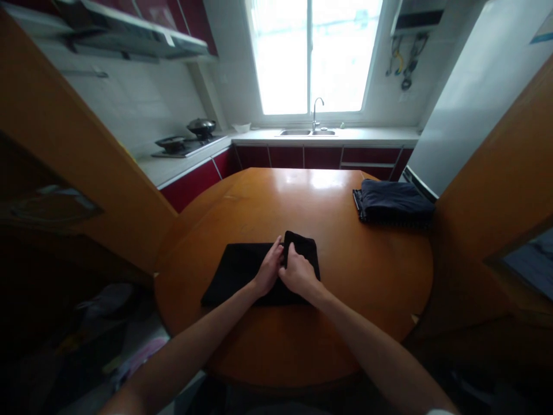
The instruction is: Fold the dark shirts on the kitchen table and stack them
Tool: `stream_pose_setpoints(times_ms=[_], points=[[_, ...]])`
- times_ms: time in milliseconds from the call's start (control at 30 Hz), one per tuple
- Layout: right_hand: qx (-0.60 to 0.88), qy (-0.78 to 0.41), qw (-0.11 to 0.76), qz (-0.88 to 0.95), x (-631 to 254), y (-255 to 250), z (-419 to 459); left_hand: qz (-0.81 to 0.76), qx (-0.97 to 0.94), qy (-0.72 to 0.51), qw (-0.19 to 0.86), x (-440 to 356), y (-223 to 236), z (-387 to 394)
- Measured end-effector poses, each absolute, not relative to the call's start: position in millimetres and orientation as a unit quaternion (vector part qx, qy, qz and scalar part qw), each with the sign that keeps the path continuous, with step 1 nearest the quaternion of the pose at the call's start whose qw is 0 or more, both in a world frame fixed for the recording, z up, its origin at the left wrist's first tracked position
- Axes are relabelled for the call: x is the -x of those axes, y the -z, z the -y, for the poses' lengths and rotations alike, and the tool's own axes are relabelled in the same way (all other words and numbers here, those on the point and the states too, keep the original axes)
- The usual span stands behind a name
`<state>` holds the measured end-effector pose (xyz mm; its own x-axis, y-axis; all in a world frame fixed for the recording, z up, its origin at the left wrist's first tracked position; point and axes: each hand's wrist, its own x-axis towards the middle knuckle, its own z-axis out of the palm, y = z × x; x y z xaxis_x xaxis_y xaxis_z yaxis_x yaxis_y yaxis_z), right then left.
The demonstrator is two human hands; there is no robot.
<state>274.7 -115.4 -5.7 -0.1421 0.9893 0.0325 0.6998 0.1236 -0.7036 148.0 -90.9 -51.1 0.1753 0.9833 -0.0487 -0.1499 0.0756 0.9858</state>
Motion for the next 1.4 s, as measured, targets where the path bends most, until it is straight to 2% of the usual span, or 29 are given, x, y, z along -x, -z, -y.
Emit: stream_pose_setpoints(times_ms=[67, 233, 300, 367, 433, 500, 633, 733, 1000, 1167, 1267, 1400], points=[[0.6, -0.292, 0.235, 0.707, -270, 12, 119, -0.456, -0.502, -0.479, 0.557, -146, 50, 91], [0.447, -0.473, 0.26, 0.713, -300, 15, 98, -0.435, -0.591, -0.469, 0.491, -148, 44, 91], [0.456, -0.513, 0.292, 0.666, -320, 17, 78, -0.441, -0.614, -0.451, 0.475, -149, 43, 90], [0.519, -0.461, 0.376, 0.614, -338, 25, 59, -0.449, -0.618, -0.433, 0.478, -148, 43, 90], [0.577, -0.357, 0.457, 0.575, -351, 37, 45, -0.451, -0.613, -0.426, 0.489, -147, 42, 89], [0.6, -0.292, 0.49, 0.561, -357, 52, 38, -0.447, -0.618, -0.422, 0.489, -146, 42, 90], [0.569, -0.339, 0.479, 0.576, -356, 71, 36, -0.441, -0.664, -0.396, 0.456, -146, 35, 93], [0.539, -0.378, 0.472, 0.587, -353, 72, 37, -0.437, -0.662, -0.383, 0.474, -149, 23, 97], [0.429, -0.428, 0.521, 0.601, -345, 49, 37, -0.42, -0.632, -0.422, 0.496, -140, -41, 108], [0.364, -0.483, 0.499, 0.62, -317, 36, 24, -0.395, -0.591, -0.462, 0.53, -98, -72, 107], [0.367, -0.481, 0.465, 0.647, -293, 36, 12, -0.417, -0.576, -0.468, 0.525, -61, -73, 109], [0.423, -0.431, 0.4, 0.69, -264, 42, 3, -0.47, -0.57, -0.469, 0.483, -9, -47, 113]])
